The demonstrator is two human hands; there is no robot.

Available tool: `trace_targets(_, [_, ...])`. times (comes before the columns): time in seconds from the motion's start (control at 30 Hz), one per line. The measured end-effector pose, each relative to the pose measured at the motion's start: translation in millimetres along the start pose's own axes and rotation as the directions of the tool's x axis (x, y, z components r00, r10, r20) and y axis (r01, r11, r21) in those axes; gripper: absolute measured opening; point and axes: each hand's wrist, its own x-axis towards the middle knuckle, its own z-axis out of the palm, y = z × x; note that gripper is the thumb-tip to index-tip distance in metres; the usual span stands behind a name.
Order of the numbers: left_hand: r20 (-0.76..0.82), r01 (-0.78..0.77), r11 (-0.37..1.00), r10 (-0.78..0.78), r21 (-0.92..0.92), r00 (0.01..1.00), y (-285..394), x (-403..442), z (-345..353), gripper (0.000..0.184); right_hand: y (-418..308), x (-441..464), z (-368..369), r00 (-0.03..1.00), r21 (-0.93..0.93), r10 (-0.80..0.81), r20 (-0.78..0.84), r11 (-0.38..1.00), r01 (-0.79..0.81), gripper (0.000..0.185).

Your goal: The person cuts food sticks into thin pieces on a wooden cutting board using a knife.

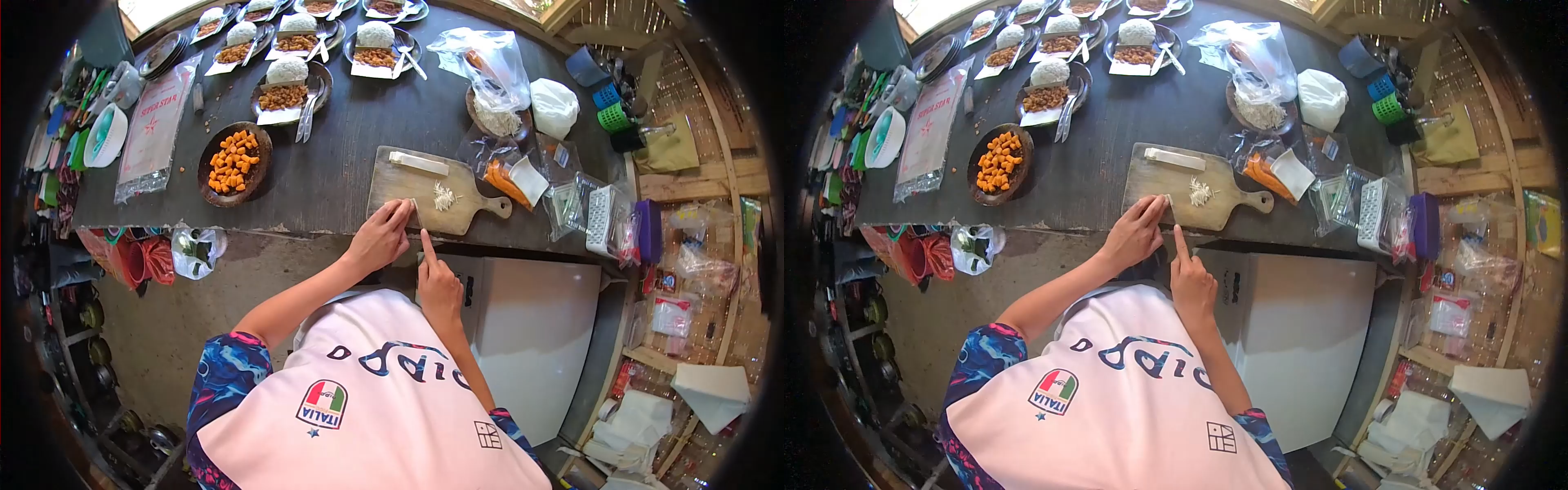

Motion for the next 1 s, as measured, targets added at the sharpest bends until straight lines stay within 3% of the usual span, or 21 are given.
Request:
trace_targets(0.2, [-0.007,0.004,1.000,-0.004,-0.006,1.000,5,-2,-3,0.061,4,26,21,0.994,0.057,-0.066,-0.086,0.996,0.071,0.064])
trace_targets(0.4, [-0.015,0.016,0.999,-0.017,-0.032,1.000,2,-3,0,0.060,8,-8,5,0.999,0.069,0.012,0.039,0.997,-0.014,0.065])
trace_targets(0.7, [-0.040,0.025,0.998,-0.028,-0.051,0.999,4,-3,1,0.061,2,22,15,0.998,0.036,-0.056,-0.022,0.998,0.056,0.068])
trace_targets(1.0, [-0.034,0.024,0.999,-0.025,-0.037,0.999,0,-3,1,0.060,-1,6,5,0.998,0.039,0.002,0.056,0.999,-0.004,0.068])
